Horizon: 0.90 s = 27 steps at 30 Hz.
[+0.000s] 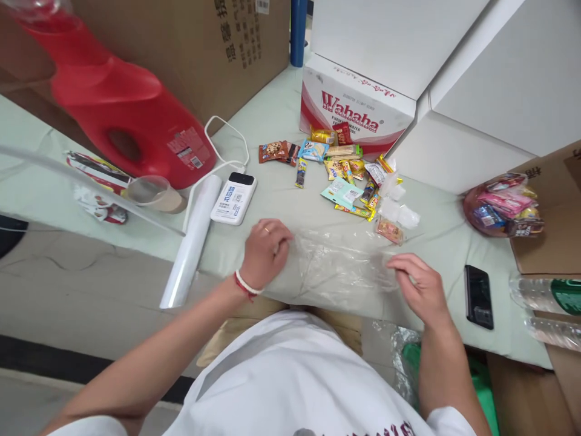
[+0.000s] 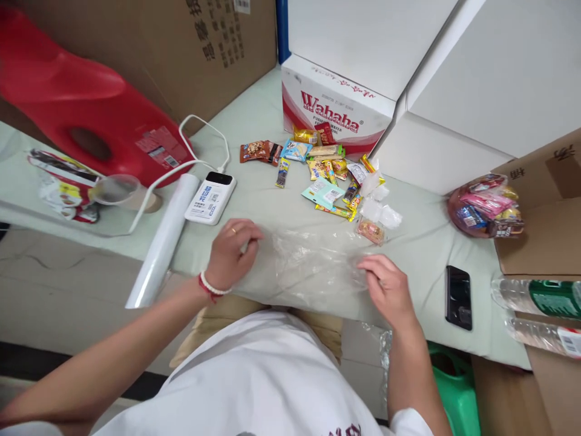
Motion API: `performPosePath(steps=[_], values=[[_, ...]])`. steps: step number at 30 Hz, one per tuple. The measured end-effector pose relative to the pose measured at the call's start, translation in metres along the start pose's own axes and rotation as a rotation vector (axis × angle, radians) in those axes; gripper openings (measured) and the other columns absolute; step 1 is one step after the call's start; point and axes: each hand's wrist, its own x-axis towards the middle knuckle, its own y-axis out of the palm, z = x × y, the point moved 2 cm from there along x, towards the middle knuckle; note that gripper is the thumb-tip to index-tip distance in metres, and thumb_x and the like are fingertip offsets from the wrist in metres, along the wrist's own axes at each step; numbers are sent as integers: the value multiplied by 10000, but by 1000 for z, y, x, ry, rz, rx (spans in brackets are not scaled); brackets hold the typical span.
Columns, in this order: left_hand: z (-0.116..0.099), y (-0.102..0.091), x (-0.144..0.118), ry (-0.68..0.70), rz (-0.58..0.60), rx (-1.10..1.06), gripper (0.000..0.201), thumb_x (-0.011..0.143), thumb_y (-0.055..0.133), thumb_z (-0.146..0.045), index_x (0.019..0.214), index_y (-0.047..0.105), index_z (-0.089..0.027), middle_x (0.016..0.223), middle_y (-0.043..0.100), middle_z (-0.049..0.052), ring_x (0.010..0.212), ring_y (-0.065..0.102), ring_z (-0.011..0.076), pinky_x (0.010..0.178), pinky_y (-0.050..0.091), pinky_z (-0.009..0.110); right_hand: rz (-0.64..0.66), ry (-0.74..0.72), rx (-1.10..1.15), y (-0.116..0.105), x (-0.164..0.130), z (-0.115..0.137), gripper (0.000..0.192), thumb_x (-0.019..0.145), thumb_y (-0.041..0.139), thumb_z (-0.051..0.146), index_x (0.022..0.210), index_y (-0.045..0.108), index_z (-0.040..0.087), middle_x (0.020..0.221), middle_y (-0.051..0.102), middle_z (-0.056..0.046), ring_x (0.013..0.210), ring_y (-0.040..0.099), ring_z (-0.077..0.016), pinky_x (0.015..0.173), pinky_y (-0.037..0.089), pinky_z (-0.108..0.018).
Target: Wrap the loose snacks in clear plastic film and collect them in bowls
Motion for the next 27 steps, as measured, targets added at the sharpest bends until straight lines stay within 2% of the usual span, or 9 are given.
performPosePath(steps=[3,6,9,13,15,17,20,23,27], values=[[-39,24,-16,95,148,-14,293,989,455,-210,1099,727,-204,1116,766,101,1119,674,235,1031,509,444,132,-127,-117,30,21,21,298,1010,524,173,1164,768,250,1175,724,-111,1090,639,-266,958,561,-451],[-47,51,-24,78,353,122,417,995,557,-417,1341,668,-214,1462,644,160,1415,528,343,1209,312,646,409,-135,-194,52,7,26,350,997,582,197,1314,723,247,1407,658,-130,1192,609,-303,998,568,-518],[-21,59,-13,60,535,218,717,916,647,-581,1545,509,-266,1688,392,161,1576,301,412,1226,62,777,548,-16,-231,51,-33,16,392,995,581,179,1368,692,222,1528,582,-137,1283,591,-322,1035,566,-548],[25,33,24,5,653,215,854,859,686,-604,1605,417,-286,1746,257,156,1613,207,402,1219,36,774,576,56,-114,28,-71,7,348,1006,604,232,1337,713,239,1527,588,-133,1392,558,-305,1117,534,-519],[32,14,39,29,605,158,788,843,698,-594,1547,503,-298,1740,290,131,1613,198,398,1234,87,738,523,34,-48,19,-67,12,303,1026,594,263,1296,730,261,1447,653,-115,1351,600,-278,1103,549,-479],[26,-5,45,-12,424,131,620,885,644,-560,1434,617,-274,1664,437,126,1556,333,367,1244,223,633,366,13,-31,16,-48,21,299,1051,551,266,1296,722,268,1350,706,-106,1262,651,-250,1052,575,-439],[7,-21,27,-343,162,214,471,1025,382,-486,1063,753,-199,1163,741,143,1137,664,289,1020,483,446,168,-54,-92,35,-9,34,333,1064,496,239,1322,706,258,1289,726,-106,1207,656,-244,1008,585,-424],[-14,-11,-13,-533,376,323,634,1037,293,-599,761,702,-201,787,689,124,843,669,300,782,503,413,250,-178,-199,78,21,41,372,1054,518,259,1390,676,246,1475,635,-112,1390,540,-284,1139,500,-494],[-38,16,-48,-290,324,366,385,950,544,-522,867,685,-173,1068,691,217,1096,611,406,867,501,538,394,-192,-338,131,36,35,545,1035,587,400,1562,515,279,1691,394,-96,1590,281,-348,1278,195,-676]])
